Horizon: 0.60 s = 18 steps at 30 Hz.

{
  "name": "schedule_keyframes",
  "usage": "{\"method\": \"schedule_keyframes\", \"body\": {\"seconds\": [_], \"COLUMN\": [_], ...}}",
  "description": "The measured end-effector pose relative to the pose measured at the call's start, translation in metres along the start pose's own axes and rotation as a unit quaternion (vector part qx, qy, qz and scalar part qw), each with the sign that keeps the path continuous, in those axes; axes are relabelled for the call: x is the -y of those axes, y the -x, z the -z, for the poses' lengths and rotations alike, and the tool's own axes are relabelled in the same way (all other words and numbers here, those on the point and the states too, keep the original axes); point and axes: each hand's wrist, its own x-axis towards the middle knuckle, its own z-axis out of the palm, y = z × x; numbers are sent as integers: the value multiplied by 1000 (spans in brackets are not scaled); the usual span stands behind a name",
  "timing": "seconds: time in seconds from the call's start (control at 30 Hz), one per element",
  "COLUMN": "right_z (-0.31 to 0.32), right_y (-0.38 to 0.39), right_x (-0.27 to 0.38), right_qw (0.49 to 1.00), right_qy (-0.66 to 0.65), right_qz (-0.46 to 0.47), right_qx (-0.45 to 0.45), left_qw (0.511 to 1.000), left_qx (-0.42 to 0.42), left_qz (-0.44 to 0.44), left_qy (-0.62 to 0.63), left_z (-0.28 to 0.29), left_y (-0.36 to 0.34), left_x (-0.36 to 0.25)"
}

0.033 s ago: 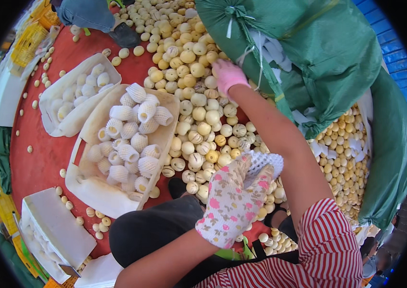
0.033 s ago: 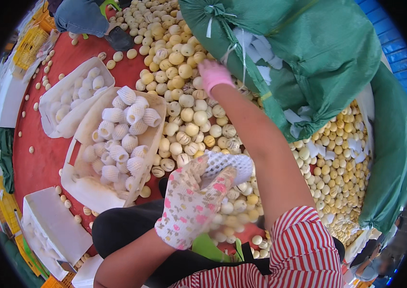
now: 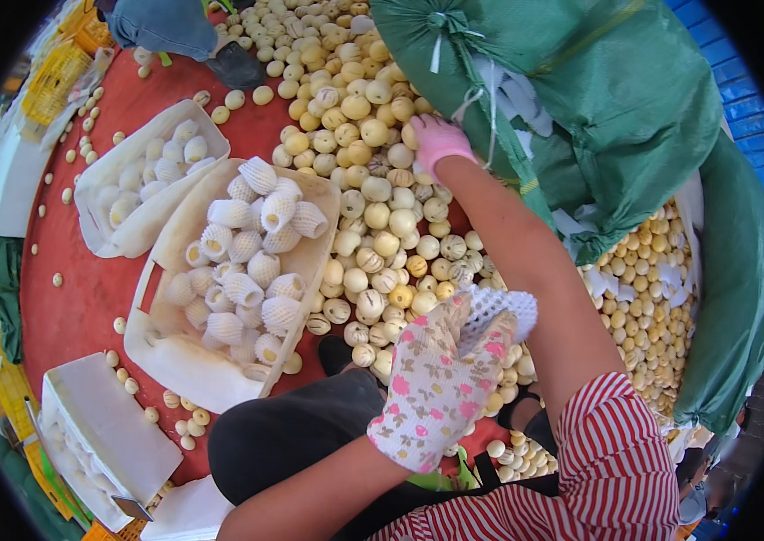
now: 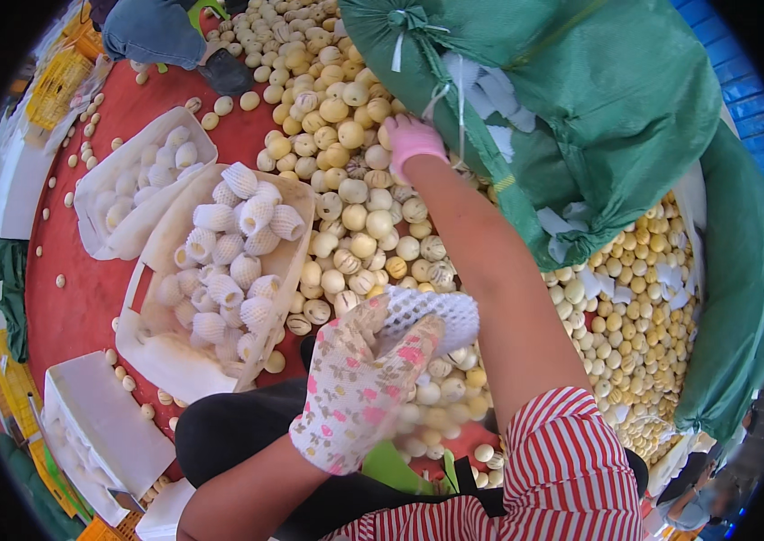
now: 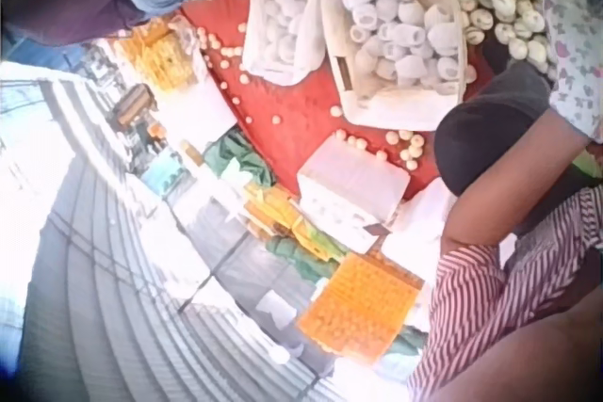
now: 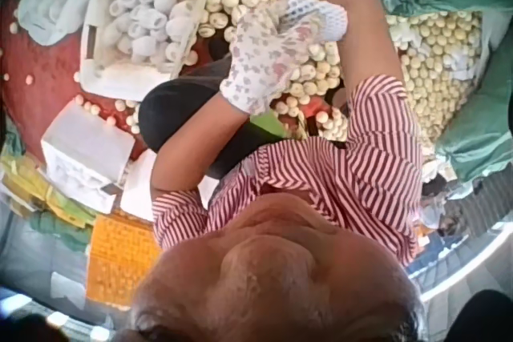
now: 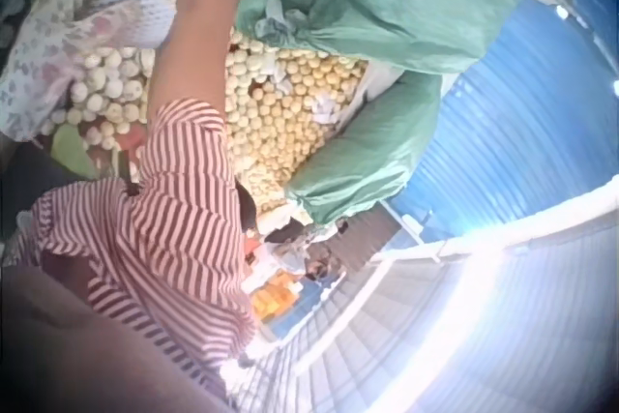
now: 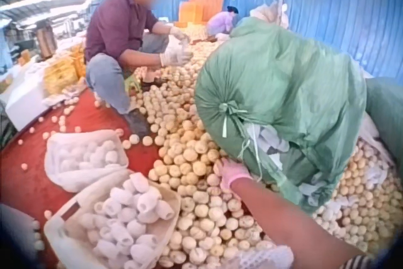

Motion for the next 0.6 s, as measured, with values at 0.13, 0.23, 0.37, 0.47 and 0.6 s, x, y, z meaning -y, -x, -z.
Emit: {"method": "schedule_keyframes", "body": {"seconds": [0.13,0.23,0.37,0.47,0.6], "right_z": [-1,0,-16,-34,-7], "right_y": [-3,2,29,74,132], "right_x": [11,-12,-13,4,23], "right_qw": [995,985,949,914,759], "right_qy": [-57,-122,-260,-352,-570], "right_qz": [-40,-80,-132,-179,-312], "right_qx": [69,89,123,93,39], "left_qw": [999,999,999,996,988], "left_qx": [-8,-3,-49,-81,-151], "left_qz": [28,33,21,36,-8], "left_qy": [20,29,3,28,-21], "left_z": [4,0,-7,-12,-17], "left_y": [-7,-14,-17,-28,-34], "left_x": [-4,-12,-9,3,22]}}
